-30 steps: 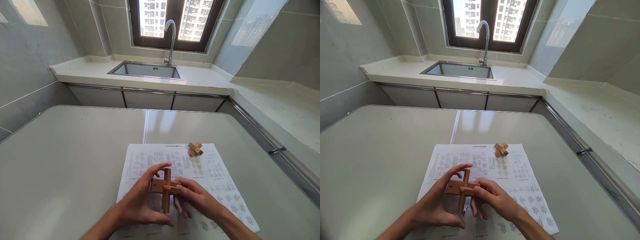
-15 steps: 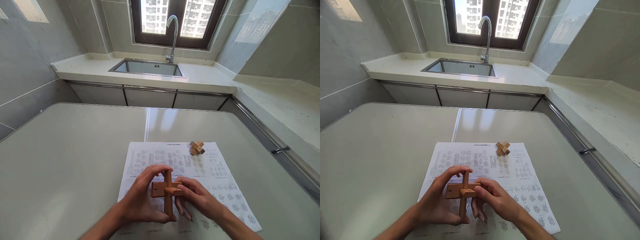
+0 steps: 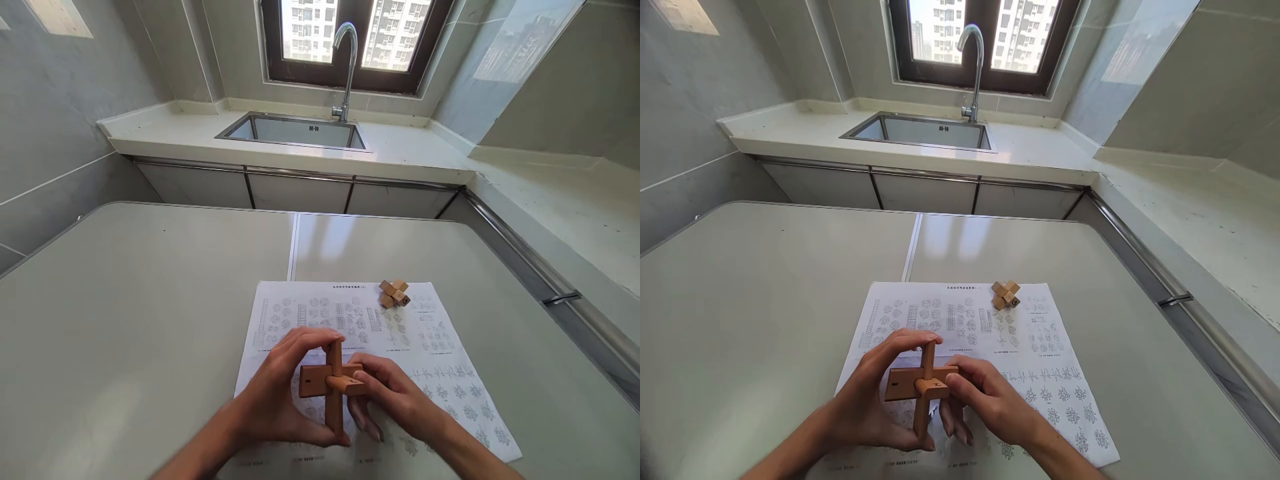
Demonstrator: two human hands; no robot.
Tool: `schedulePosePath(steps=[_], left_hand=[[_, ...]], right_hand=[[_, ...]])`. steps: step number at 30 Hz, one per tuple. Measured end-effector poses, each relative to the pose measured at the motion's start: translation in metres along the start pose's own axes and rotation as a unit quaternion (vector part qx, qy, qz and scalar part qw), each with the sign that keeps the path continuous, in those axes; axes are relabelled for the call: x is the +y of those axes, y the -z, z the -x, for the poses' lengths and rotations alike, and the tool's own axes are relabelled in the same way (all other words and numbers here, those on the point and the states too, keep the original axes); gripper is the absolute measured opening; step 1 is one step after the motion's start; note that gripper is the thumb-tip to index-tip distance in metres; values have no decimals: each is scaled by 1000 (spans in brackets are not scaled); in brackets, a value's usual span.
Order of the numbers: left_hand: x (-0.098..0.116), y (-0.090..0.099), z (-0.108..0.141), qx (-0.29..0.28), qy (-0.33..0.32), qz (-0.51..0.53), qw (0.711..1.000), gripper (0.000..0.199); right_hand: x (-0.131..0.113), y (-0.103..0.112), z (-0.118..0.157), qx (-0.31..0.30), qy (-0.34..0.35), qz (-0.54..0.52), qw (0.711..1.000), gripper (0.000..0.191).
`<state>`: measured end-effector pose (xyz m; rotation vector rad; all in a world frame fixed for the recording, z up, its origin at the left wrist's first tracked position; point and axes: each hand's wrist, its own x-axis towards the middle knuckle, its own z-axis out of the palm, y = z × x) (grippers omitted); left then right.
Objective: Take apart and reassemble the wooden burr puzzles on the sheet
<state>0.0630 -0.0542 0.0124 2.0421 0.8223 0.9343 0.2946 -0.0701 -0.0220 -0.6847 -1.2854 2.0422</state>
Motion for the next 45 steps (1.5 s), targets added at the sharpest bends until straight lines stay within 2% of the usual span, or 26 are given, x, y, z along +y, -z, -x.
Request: schedulePosePath(steps=[3,6,8,10,14,16,21,25,31,40,45], left_hand=[[1,-1,0,15,8,5,1000,112],[1,-1,0,31,16,13,999,109],[0,-1,-1,36,16,14,999,105],[0,-2,-2,35,16,6,999,101],[-3,-5,-1,18,20,-15,1000,100],[-5,-7,0,8,26,-22,999,99],[-8,-12,2,2,34,-31,999,97],[-8,-15,2,13,24,-40,999,96],[-6,-9,0,17,6,-95,995,96],[-11,-3,0,27,-32,-117,992,98],[-12,-2,1,47,-56,-146,987,93]], right_hand=[[-1,0,0,5,-10,6,1000,36],[-4,-1,0,62,39,114,991,35],[-5,-3,0,120,125,239,956,38],[-4,-4,1,163,212,337,903,40],[-2,-5,1,204,302,446,818,19],[-3,-6,1,202,323,475,794,20],[-7,-9,2,220,336,509,762,22],[-6,-10,3,225,329,513,760,23],[-8,-10,4,183,311,476,802,22],[-10,-13,2,164,343,454,805,31],[-5,-11,2,195,294,468,810,36]])
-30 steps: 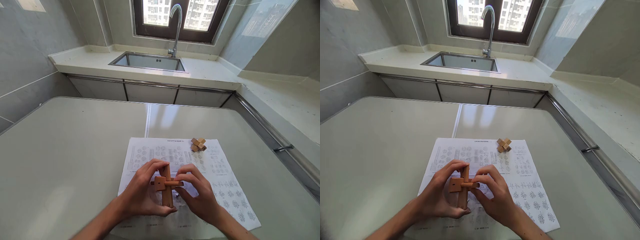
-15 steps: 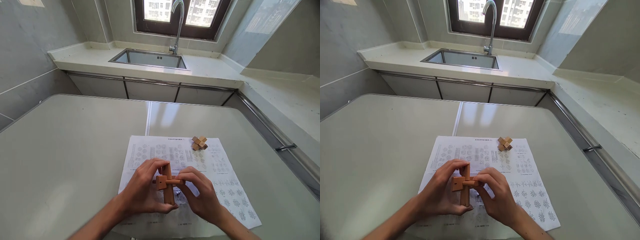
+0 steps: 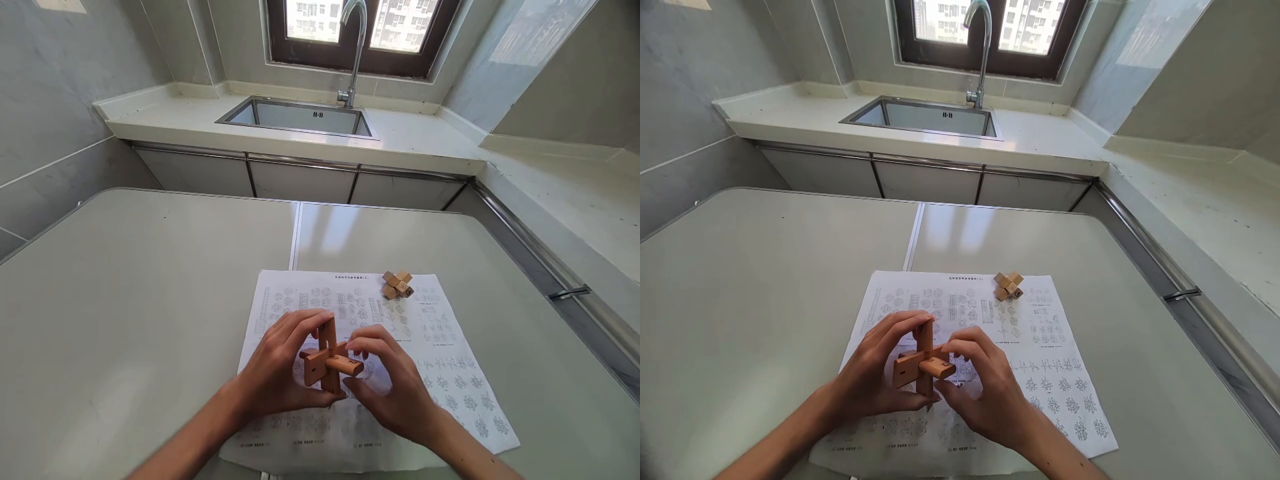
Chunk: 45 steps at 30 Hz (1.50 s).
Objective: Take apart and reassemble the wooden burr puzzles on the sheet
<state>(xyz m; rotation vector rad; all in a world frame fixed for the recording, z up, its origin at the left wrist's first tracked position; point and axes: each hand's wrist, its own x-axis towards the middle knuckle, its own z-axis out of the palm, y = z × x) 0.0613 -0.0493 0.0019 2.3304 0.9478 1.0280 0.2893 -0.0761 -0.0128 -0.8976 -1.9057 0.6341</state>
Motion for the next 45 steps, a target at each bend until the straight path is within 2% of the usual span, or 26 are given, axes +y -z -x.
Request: schedulePosePath(steps=[3,6,9,16,21,24,32,38,40,45], left_hand=[[1,0,-2,45,-18,-61,997,84],[1,-1,-3,93,-60,-129,985,78],[1,-5,-2,99,-97,-170,976,75],[4,-7,4,65,-141,-205,966,72],[7,-5,3,56,-169,-225,958,66],[6,-3,1,56,-157,-223,961,68],[-3,3,-3,82,-117,-238,961,75],[-10,8,-3,107,-53,-234,965,74],[-11,8,-4,116,-30,-223,967,76],[-12,5,-3,108,9,-195,975,74]], right_hand=[[3,-4,4,-19,-59,5,998,59],[4,-9,8,-47,-86,-9,995,80],[2,-12,10,-67,-96,-20,993,93],[-3,-17,12,-67,-130,-38,989,105],[-8,-18,6,-49,-94,-40,994,93],[-9,-16,3,-35,-79,-30,996,88],[3,-7,8,-14,-151,-11,988,85],[7,-5,5,-1,-187,19,982,84],[9,-6,4,-10,-174,41,984,83],[11,-8,3,-44,-90,90,991,89]])
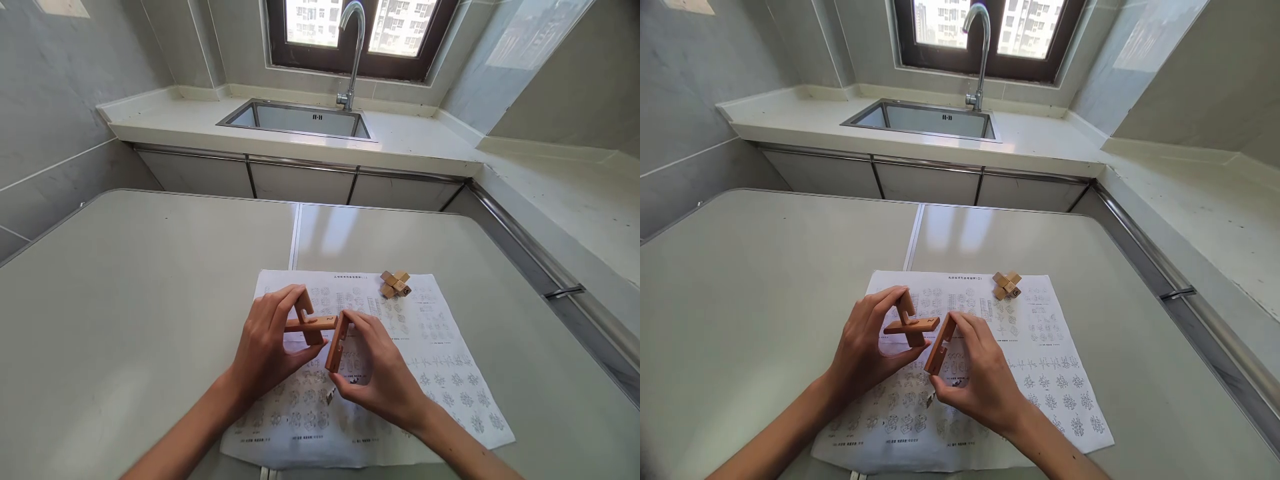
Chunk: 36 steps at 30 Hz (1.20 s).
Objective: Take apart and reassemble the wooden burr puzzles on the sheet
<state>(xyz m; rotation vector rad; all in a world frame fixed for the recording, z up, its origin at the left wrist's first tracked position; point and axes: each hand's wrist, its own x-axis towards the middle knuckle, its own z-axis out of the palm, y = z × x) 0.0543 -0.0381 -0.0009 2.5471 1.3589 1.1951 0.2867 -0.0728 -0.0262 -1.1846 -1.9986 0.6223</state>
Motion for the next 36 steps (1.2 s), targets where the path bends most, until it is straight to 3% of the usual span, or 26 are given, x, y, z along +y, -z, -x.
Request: schedulePosePath(steps=[7,19,22,26,31,36], left_hand=[[1,-1,0,-24,30,22,999,71],[3,-3,3,-41,24,43,998,78],[2,-2,3,-54,23,63,996,84],[5,1,0,-87,25,118,989,84],[10,1,0,-114,23,162,980,89],[10,0,3,-135,12,175,975,88]], right_hand=[[4,-1,0,-24,55,45,997,94],[4,-1,0,-48,54,56,996,72],[4,3,-1,-24,30,13,999,69],[2,11,-3,27,5,-69,997,49],[-2,13,-4,20,60,-160,985,28],[-6,11,-2,14,40,-198,979,25]])
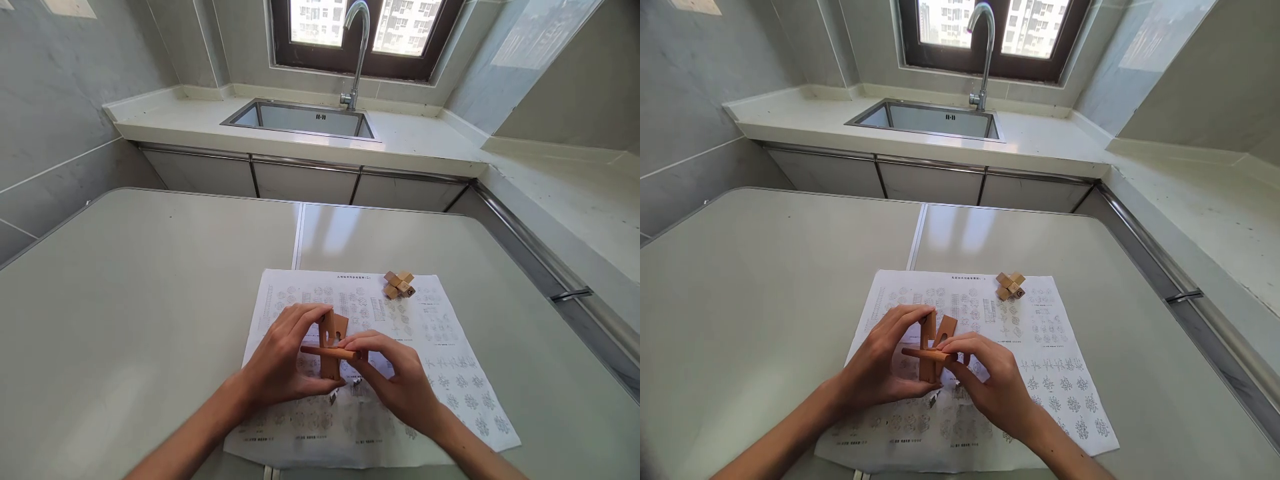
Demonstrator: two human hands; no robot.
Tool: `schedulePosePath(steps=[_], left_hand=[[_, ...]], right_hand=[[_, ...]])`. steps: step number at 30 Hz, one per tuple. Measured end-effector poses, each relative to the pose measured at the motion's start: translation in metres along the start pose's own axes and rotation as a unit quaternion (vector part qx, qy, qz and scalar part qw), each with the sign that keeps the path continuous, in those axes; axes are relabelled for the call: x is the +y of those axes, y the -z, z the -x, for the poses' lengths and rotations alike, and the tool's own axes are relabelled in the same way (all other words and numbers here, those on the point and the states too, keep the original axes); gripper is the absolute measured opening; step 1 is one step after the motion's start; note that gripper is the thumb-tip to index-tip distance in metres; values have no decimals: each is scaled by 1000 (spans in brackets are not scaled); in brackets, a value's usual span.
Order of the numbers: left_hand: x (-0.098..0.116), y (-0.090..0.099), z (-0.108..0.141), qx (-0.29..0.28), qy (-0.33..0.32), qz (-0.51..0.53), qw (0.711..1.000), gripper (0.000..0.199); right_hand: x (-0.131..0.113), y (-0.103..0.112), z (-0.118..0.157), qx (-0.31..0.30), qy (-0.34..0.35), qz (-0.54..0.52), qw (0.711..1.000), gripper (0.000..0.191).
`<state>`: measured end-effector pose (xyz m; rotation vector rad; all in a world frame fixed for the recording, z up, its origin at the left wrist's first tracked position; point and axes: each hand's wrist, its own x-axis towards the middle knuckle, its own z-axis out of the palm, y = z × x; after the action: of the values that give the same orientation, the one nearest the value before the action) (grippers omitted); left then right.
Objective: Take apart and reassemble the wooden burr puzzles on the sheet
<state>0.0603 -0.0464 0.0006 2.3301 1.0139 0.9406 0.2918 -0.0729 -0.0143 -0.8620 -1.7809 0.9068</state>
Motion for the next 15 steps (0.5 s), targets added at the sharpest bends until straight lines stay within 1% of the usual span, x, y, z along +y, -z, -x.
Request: schedulePosePath(steps=[9,15], left_hand=[[-2,5,-1,-8,22,18,1000,92],[-1,7,-1,-15,19,18,1000,94]], right_hand=[[-2,3,1,-23,-9,-28,999,24],[-4,5,1,-34,-55,-64,996,24]])
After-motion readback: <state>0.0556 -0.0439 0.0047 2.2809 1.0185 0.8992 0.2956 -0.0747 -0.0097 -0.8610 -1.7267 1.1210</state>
